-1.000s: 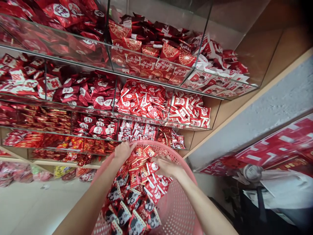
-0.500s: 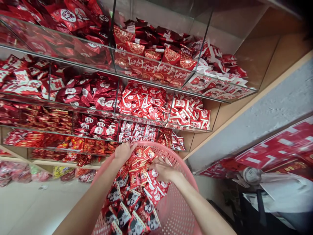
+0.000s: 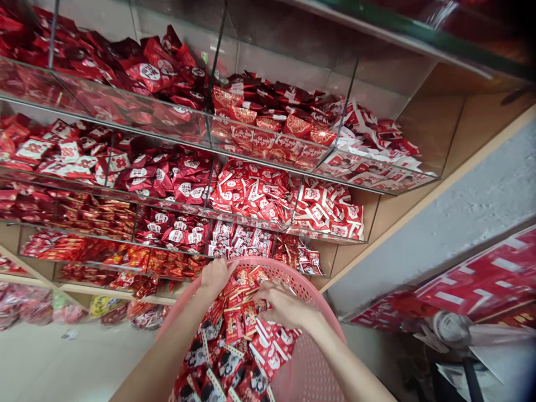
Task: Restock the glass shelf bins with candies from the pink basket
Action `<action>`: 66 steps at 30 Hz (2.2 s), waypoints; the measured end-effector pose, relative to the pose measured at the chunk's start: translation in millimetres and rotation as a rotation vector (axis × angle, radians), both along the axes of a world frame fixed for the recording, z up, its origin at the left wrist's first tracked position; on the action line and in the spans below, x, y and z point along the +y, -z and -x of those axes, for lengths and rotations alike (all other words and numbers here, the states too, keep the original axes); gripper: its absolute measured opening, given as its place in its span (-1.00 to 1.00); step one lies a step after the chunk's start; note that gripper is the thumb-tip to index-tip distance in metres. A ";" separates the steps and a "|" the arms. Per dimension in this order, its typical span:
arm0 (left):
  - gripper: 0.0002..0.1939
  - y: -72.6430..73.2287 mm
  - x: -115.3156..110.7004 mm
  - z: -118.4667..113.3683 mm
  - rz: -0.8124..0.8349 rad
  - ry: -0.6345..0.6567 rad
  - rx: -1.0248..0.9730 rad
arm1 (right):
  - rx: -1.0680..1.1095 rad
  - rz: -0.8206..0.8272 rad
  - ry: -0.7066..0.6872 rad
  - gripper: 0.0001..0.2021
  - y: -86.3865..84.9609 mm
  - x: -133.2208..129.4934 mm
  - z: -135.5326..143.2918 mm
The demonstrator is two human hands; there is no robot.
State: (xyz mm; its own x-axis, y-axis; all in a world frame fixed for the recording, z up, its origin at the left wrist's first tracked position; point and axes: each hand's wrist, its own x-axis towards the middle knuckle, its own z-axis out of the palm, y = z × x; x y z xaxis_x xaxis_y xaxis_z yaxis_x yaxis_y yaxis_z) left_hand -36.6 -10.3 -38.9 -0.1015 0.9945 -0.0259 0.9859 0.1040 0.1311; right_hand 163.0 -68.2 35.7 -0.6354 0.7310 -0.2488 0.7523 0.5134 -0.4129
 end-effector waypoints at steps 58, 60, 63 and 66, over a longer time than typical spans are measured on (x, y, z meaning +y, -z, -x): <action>-0.37 -3.6 1.9 0.8 0.024 -0.006 -0.039 | 0.762 0.296 0.758 -0.75 27.7 6.5 -75.2; -0.38 -4.1 2.2 0.9 0.040 -0.003 -0.047 | 0.725 0.236 0.749 -0.76 27.8 9.3 -75.5; -0.37 -3.4 2.4 0.4 0.037 -0.002 -0.039 | 0.677 0.226 0.735 -0.77 30.7 15.9 -71.2; -0.36 -2.2 2.3 0.0 0.027 -0.001 -0.021 | 0.621 0.253 0.740 -0.84 37.9 23.6 -64.7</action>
State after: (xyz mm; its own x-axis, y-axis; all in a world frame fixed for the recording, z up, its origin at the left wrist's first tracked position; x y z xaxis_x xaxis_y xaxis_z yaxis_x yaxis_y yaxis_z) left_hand -36.6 -8.0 -36.7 -0.1018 0.9933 -0.0549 0.9829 0.1089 0.1487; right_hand 227.7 -44.6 -2.3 -0.1116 0.9668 -0.2300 0.4608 -0.1547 -0.8739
